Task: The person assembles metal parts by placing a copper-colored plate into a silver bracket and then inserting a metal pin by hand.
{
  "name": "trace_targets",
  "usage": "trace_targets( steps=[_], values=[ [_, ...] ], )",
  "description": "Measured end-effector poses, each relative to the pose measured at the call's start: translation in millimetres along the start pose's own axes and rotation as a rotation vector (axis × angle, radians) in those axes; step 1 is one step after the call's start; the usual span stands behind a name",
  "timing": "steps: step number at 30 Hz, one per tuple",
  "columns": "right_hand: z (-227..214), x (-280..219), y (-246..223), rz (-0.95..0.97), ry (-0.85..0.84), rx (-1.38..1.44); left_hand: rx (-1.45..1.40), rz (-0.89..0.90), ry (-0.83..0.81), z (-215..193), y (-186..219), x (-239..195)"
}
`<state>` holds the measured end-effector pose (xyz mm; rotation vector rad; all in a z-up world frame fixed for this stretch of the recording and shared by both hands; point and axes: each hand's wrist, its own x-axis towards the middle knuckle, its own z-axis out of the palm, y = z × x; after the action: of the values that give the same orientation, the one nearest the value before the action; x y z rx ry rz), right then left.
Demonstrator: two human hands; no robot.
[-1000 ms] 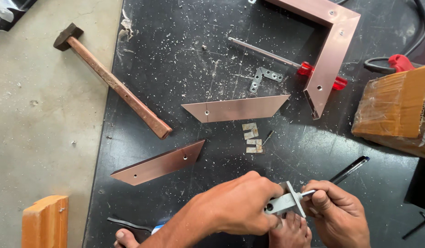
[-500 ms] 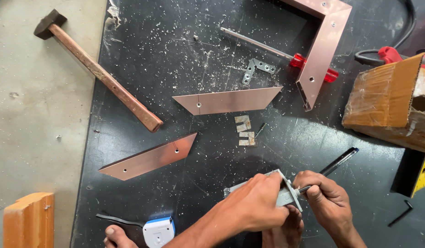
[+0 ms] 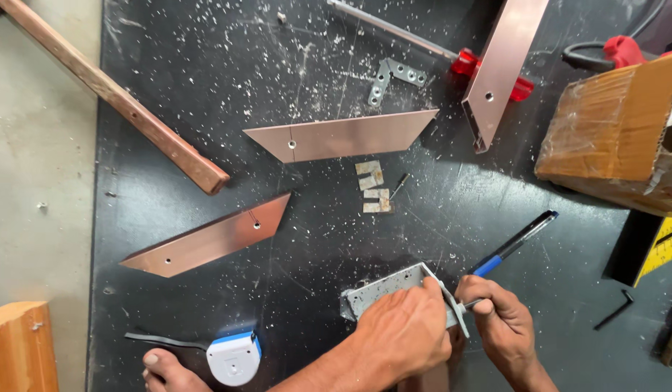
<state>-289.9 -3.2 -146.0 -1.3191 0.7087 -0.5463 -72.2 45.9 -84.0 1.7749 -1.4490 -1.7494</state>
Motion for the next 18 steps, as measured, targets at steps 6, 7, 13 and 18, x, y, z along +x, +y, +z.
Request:
trace_targets(
  steps=[6,7,13,18],
  values=[
    [-1,-18,0,0.174,0.168,-0.133,-0.014,-0.032,-0.007,0,3,0],
    [-1,-20,1,0.264,0.204,-0.133,-0.015,-0.031,-0.009,0,3,0],
    [-10,-24,-7,0.558,0.271,-0.101,0.018,0.02,0.043,5,2,0],
    [-7,-15,-21,0.711,0.299,-0.142,0.011,0.013,-0.001,7,1,-1]
  ],
)
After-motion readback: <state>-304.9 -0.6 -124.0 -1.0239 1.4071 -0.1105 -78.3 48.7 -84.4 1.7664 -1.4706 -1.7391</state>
